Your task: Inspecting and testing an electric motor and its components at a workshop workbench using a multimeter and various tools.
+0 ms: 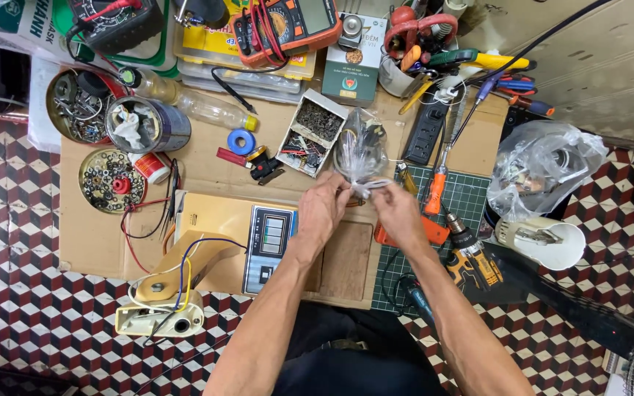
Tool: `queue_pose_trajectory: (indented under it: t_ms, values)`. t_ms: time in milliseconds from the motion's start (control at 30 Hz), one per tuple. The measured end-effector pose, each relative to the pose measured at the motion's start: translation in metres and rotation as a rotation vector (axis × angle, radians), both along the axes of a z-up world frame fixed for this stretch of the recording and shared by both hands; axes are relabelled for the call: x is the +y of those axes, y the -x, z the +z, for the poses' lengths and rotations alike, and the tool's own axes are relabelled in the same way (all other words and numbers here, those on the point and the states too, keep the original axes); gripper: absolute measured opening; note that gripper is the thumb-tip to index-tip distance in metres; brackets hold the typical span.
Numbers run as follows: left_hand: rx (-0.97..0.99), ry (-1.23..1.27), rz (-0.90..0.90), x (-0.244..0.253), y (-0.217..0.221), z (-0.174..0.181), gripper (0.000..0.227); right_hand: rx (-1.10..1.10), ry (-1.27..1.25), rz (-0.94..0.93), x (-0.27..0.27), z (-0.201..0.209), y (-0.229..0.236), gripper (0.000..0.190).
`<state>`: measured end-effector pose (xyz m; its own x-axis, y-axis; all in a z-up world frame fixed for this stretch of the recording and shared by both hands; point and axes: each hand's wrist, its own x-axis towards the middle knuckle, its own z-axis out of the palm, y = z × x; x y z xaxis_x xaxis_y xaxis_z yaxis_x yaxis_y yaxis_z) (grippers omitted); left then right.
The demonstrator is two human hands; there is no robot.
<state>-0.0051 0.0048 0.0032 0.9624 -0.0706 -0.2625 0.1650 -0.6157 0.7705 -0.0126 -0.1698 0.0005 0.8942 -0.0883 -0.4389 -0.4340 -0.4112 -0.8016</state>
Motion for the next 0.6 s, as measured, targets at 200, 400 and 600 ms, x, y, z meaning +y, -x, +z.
queue_pose_trajectory:
  t_ms: [200, 400, 600]
  values:
    - [-0.123, 0.008, -0.06, 0.008, 0.002, -0.013, 0.009, 0.052, -0.054, 0.011, 0.009, -0.073, -0.007, 0.021]
    - [0.011, 0.059, -0.024, 0.006, -0.001, -0.017, 0.022, 0.389, 0.213, 0.413, 0.005, -0.004, -0.015, 0.024]
    - [0.001, -0.068, -0.157, 0.01, -0.007, -0.032, 0.031, 0.373, -0.405, 0.216, -0.027, -0.004, 0.009, 0.04]
